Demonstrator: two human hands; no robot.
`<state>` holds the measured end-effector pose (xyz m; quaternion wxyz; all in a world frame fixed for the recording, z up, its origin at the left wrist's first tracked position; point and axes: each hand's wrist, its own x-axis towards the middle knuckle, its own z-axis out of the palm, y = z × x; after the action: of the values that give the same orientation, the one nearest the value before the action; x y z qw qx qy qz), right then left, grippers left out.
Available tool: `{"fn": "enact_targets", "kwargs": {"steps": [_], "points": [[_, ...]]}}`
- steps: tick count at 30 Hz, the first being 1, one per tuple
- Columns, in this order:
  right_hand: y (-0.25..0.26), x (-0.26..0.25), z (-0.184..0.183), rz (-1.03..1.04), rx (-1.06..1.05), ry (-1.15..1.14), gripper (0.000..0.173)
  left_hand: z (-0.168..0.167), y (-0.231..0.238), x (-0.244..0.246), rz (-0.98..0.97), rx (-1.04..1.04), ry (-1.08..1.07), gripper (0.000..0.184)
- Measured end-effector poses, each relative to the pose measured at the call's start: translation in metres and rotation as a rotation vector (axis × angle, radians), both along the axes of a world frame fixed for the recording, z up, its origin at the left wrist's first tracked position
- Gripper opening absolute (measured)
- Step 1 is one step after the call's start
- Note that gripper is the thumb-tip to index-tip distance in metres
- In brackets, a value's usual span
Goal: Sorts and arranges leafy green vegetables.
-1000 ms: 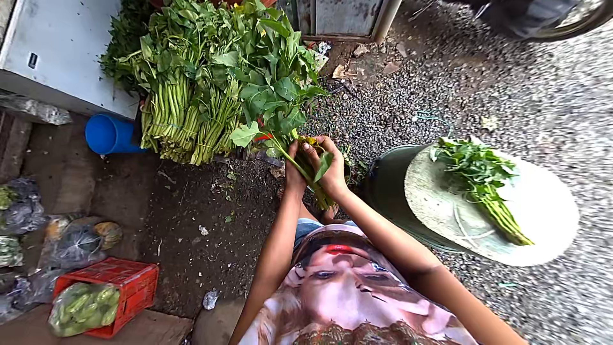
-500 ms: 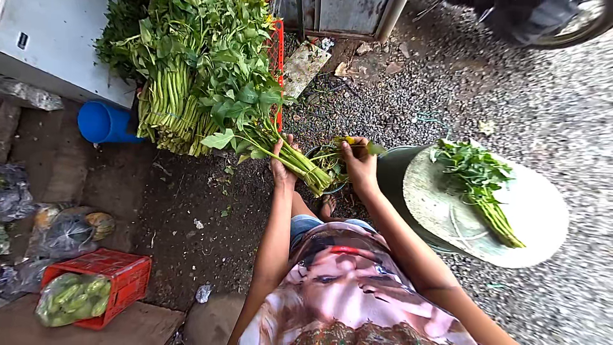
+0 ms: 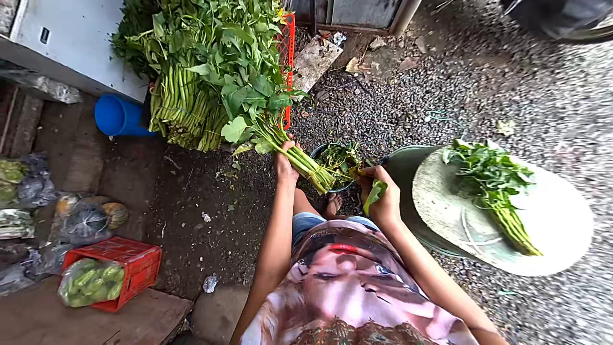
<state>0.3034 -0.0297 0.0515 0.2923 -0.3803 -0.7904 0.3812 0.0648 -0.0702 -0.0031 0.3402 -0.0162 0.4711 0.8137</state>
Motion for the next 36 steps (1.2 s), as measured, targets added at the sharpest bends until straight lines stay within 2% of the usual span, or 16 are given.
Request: {"fn": "enact_targets", "kwargs": {"steps": [5,12,14,17,19,20,21,22,24,25,27,28,30,31,33,36], "points": [[-0.008,0.011,0.03,0.046,0.16,-0.092,0.024,0.001,0.002,0.002,-0.039,0.003,0.006,0.025],[0.048,0.058,0.041,-0.145,0.083,-0.187,0.021,-0.005,-0.015,-0.033,-0.049,0.045,0.044,0.028],[0.067,0.04,0.011,-0.081,-0.06,-0.285,0.024,0.0,-0.018,-0.031,-0.077,0.105,0.031,0.026],[0.091,0.008,-0.088,0.057,-0.302,-0.502,0.034,-0.001,-0.017,-0.023,-0.175,0.212,0.085,0.037],[0.096,-0.008,-0.144,0.12,-0.464,-0.69,0.062,-0.004,-0.02,-0.017,-0.251,0.263,0.116,0.05],[0.094,-0.018,-0.151,0.151,-0.504,-0.771,0.079,-0.003,-0.022,-0.015,-0.294,0.278,0.126,0.056],[0.089,-0.028,-0.138,0.161,-0.478,-0.75,0.076,-0.002,-0.025,-0.014,-0.333,0.287,0.125,0.06],[0.081,-0.039,-0.114,0.167,-0.408,-0.642,0.061,-0.001,-0.027,-0.012,-0.358,0.294,0.117,0.063],[0.065,-0.059,-0.058,0.17,-0.248,-0.321,0.033,0.001,-0.03,-0.008,-0.401,0.311,0.101,0.063],[0.056,-0.069,-0.029,0.176,-0.214,-0.152,0.027,0.001,-0.03,-0.006,-0.42,0.327,0.103,0.064],[0.038,-0.09,0.018,0.238,-0.249,0.095,0.026,0.004,-0.032,0.001,-0.419,0.305,0.149,0.056],[0.032,-0.1,0.032,0.272,-0.266,0.133,0.031,0.009,-0.032,0.007,-0.378,0.265,0.17,0.044],[0.027,-0.121,0.033,0.285,-0.213,0.131,0.045,0.013,-0.034,0.015,-0.333,0.171,0.18,0.035],[0.027,-0.13,0.027,0.259,-0.178,0.145,0.044,0.014,-0.034,0.017,-0.32,0.147,0.168,0.033],[0.026,-0.137,0.02,0.202,-0.189,0.203,0.032,0.013,-0.032,0.018,-0.293,0.142,0.15,0.028],[0.024,-0.128,0.019,0.202,-0.391,0.305,0.019,0.015,-0.032,0.018,-0.261,0.157,0.096,0.022]]}}
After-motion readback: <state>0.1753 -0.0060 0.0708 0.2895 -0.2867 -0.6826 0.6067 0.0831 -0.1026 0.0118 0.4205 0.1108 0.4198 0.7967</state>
